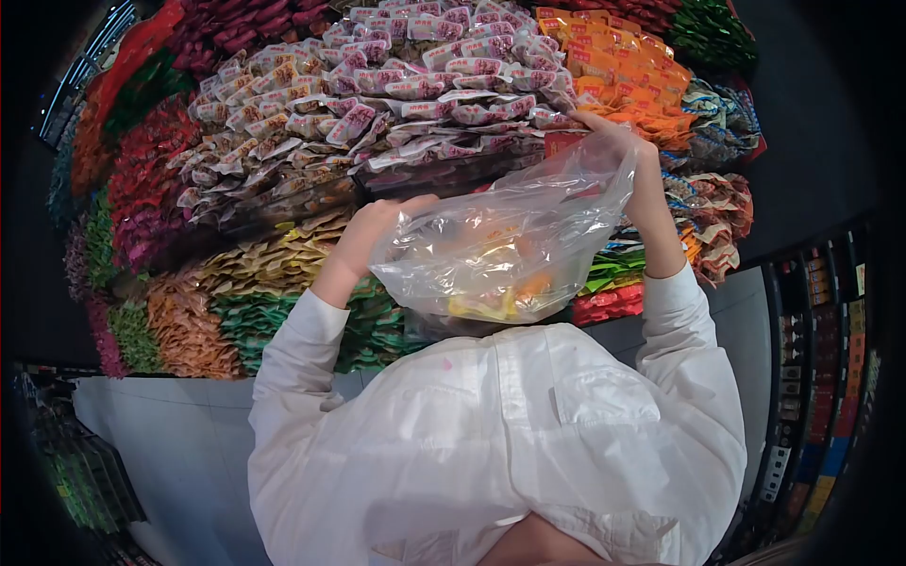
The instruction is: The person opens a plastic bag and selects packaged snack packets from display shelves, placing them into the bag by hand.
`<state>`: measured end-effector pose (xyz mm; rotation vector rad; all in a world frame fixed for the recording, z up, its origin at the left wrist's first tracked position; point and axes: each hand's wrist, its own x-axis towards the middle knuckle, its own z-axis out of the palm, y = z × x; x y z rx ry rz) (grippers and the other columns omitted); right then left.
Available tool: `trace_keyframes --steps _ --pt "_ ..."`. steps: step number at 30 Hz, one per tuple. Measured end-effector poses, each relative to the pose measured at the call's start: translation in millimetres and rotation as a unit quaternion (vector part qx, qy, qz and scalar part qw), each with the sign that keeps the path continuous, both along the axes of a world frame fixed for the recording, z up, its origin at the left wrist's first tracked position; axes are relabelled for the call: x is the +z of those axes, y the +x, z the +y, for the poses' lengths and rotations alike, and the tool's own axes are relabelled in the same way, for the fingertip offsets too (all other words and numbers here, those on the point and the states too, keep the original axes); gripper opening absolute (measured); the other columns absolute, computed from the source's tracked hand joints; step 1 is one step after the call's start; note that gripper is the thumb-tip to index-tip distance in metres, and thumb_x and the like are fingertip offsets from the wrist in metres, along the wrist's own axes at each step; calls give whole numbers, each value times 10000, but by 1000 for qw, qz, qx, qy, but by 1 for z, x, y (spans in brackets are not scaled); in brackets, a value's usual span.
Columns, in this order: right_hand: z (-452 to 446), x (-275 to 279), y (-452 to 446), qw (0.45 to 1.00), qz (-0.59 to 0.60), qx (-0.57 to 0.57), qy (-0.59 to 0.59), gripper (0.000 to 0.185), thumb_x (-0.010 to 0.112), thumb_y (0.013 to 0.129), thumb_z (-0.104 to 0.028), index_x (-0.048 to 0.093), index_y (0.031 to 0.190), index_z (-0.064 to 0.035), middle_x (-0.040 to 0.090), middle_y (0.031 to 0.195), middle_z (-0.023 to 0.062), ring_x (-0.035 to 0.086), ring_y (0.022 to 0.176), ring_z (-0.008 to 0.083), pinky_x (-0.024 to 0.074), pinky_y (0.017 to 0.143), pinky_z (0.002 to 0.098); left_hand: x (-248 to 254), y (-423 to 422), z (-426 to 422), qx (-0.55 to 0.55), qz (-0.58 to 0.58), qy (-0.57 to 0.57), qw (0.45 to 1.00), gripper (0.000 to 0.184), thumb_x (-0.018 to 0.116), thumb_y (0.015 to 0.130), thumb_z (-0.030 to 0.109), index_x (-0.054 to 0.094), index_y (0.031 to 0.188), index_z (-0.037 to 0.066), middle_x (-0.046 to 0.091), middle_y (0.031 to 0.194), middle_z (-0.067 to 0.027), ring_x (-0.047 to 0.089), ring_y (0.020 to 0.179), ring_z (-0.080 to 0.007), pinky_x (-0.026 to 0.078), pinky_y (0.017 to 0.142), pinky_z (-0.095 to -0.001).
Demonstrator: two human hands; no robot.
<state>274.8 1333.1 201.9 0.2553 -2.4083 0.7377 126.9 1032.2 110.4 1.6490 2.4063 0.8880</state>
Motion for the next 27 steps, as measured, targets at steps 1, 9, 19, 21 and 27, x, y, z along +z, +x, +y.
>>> trace_keyframes --steps 1,9,19,21,27 --pt "4 2 -2 1000 25 -4 -9 552 711 660 -6 613 1201 -58 689 920 106 668 807 199 516 761 295 2 0 0 -13 -46 -2 999 555 657 681 234 576 1222 140 667 906 -153 638 819 -352 516 708 -394" --pt "34 -41 -22 993 -54 -27 -105 188 600 829 -71 637 992 15 653 799 47 592 719 107 484 694 276 -12 -19 -6 77 105 86 988 216 599 768 136 699 951 82 663 920 -162 638 825 -341 512 710 -383" --pt "4 -71 -30 921 -170 47 -346 216 620 878 -239 605 870 -24 591 742 -25 487 673 65 420 586 258 -8 -5 16 39 31 24 998 393 635 711 145 619 1096 66 617 929 -174 621 864 -362 507 740 -390" --pt "3 -73 -29 910 -199 41 -362 184 624 882 -224 615 903 -42 601 807 -20 518 710 71 451 615 262 -16 -9 18 7 28 5 1000 424 638 722 158 599 1135 67 611 957 -184 614 898 -368 504 759 -391" --pt "18 -113 -34 816 -178 108 -539 271 610 904 -164 630 1110 12 651 912 4 572 806 45 486 685 230 -25 -12 23 -21 -1 -9 1000 437 619 794 239 584 1171 21 620 1079 -190 599 957 -377 482 826 -408"
